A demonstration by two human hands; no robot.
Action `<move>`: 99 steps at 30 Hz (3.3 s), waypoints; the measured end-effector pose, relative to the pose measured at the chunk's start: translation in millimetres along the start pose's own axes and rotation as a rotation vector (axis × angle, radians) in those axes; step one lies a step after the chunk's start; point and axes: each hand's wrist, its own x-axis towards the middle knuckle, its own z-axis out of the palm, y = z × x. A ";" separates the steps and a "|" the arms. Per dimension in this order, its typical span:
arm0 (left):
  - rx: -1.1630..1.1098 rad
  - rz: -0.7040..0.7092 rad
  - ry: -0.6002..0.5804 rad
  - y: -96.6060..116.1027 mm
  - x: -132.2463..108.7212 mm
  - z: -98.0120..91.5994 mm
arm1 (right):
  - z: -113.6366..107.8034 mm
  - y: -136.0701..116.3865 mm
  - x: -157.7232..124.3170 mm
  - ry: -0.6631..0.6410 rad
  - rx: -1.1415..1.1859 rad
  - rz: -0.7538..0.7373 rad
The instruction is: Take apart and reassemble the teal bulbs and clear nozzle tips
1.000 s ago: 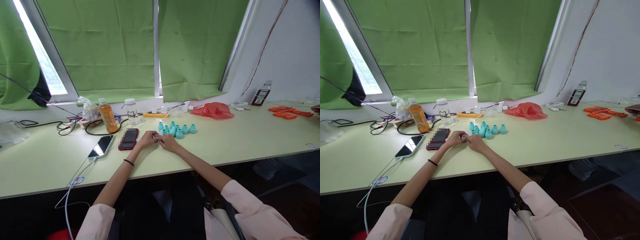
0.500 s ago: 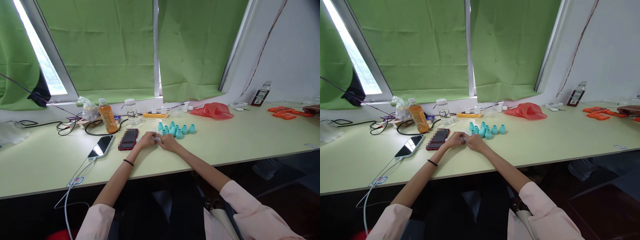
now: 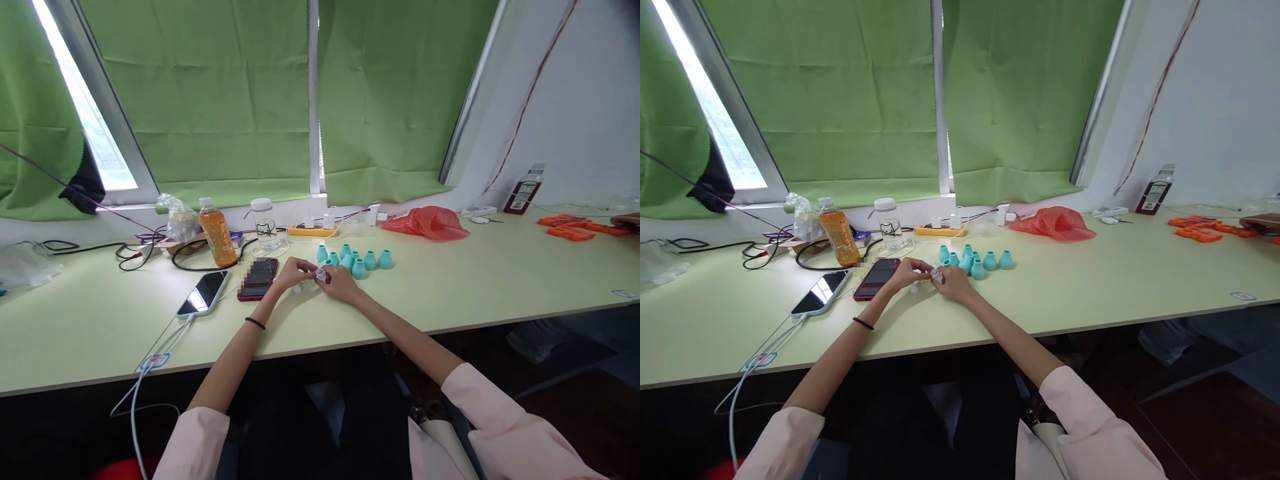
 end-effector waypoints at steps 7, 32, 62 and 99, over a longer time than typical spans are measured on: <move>-0.197 -0.036 0.024 -2.4 -0.4 -3.3 | 1.6 2.7 3.9 0.017 0.088 0.024; -0.388 -0.143 0.009 1.8 -2.7 -0.9 | -2.0 1.6 2.7 -0.021 0.166 0.028; -0.319 -0.094 -0.111 -1.1 -1.7 -5.1 | -2.9 4.2 1.6 -0.014 0.189 0.010; -0.743 -0.181 0.023 7.1 -0.8 -0.8 | -2.3 8.1 6.1 0.444 -0.157 0.183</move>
